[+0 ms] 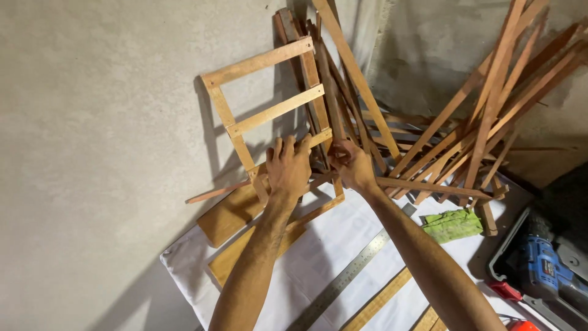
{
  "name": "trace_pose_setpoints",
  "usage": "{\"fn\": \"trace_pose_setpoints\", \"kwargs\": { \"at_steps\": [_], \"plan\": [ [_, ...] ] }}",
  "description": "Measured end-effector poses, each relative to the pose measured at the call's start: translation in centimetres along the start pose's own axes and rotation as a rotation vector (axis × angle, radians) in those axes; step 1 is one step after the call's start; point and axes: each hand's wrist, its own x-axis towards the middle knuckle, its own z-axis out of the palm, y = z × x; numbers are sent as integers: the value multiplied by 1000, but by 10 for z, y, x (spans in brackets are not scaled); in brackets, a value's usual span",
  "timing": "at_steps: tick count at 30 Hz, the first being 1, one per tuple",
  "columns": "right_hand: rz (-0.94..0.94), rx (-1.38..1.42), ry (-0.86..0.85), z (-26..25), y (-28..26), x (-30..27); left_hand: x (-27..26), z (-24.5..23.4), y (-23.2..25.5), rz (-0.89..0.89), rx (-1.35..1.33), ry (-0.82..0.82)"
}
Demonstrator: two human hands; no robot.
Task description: The person measures a small wooden frame with a ruler and marks positions, then hammers nails into the frame joints to fasten the slats. They reposition the frame, align wooden strips against it, and continue hammering to secure the assembly on the work table.
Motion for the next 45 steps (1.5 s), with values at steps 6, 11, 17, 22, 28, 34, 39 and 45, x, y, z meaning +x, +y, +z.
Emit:
{"fn": "trace_pose_setpoints", "kwargs": {
  "at_steps": [6, 11, 17, 22, 28, 34, 39, 45],
  "plan": [
    [-91, 5, 10, 34, 25, 0, -23, -6, -18, -33, -27, -2],
    [-173, -87, 13, 56, -14, -7, -24, -22, -42, -58, 37, -41],
    [-202, -74, -11, 75, 5, -4, -31, -11, -54, -71, 70, -35],
    [-322, -93, -8, 72, 25, 2, -22, -17, -46, -29, 85, -25],
    [-217, -298, -52, 45, 7, 0, -14, -6, -35, 93, 149, 83],
    [-229, -366, -70, 4, -22, -16, -9, -19, -13, 82, 74, -4],
    [-109, -599, -159, -14, -28, -21, -26, -21, -4, 169, 30, -95],
    [-85, -768, -367, -38, -31, -63, -103, -25, 34, 254, -139, -152]
  ]
}}
